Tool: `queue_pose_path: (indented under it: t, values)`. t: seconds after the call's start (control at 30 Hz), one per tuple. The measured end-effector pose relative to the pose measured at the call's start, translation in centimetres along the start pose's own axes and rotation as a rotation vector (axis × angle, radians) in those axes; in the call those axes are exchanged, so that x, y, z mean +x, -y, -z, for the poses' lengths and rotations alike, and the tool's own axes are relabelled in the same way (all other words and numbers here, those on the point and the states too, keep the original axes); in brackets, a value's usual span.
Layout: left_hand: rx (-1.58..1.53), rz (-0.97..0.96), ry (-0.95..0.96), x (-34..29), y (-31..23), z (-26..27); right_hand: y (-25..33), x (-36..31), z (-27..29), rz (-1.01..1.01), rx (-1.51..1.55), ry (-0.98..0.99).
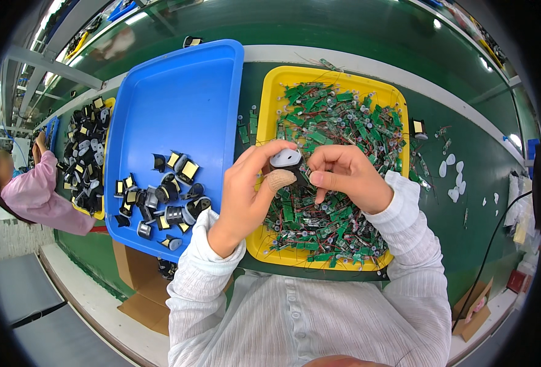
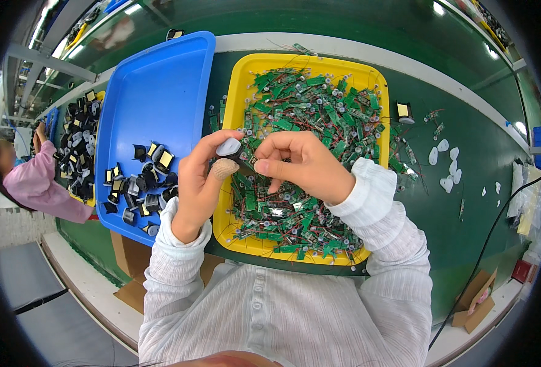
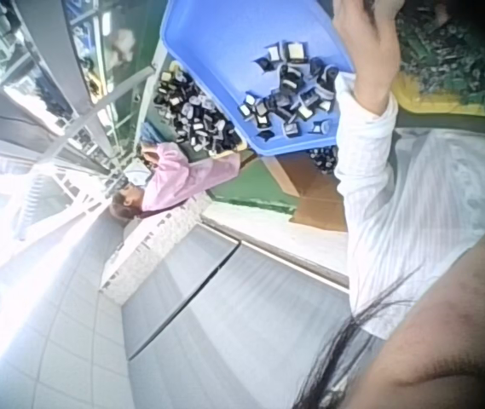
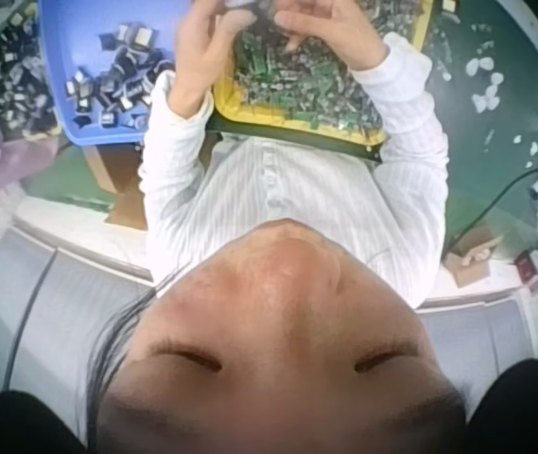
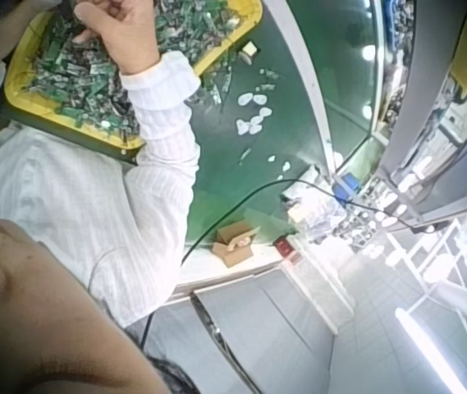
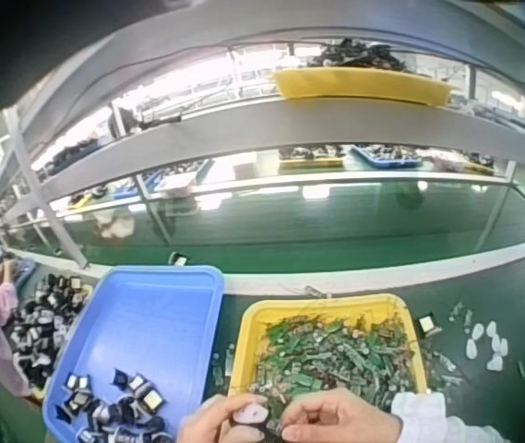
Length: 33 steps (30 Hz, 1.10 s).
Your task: The person repeatedly picks small black plastic housings from a blue tray and green circuit boards from a yellow tray, then inserts the boards into the housings by hand. The assembled units are placed back into the blue tray. The process is continuous and repetitive throughout the clip.
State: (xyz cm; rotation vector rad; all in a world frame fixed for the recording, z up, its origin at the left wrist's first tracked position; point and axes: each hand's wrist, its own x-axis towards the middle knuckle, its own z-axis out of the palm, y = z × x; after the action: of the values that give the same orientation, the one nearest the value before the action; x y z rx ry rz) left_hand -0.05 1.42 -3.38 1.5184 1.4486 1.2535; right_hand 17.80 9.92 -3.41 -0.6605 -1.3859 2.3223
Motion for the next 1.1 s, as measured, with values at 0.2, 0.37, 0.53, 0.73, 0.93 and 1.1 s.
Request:
queue_pose_path:
  t: [0.2,0.37,0.53,0.73,0.93,1.1]
  values:
    - [-0.188,-0.068,0.102,0.7,0.3,-0.4,-0.5,-0.5,-1.6,0.396,-0.711,-0.236]
    - [-0.165,0.023,0.149,0.7,0.1,-0.3,-0.7,-0.4,-2.2,0.672,-1.103,-0.318]
    - [0.209,-0.116,0.177,0.9,-0.7,0.5,-0.8,-0.5,-2.0,0.509,-0.859,-0.269]
    - [0.042,-0.157,0.052,0.8,-0.4,0.2,-0.4,-0.5,-1.7,0.363,-0.656,-0.207]
    - [0.143,-0.204,-0.061,0.5,-0.8,0.2,0.5,-0.8,-2.4,0.278,-0.450,-0.195]
    - [0.442,-0.177,-0.117,0.6,-1.7,2.7,2.5,-2.0,-2.1,0.282,-0.683,-0.241]
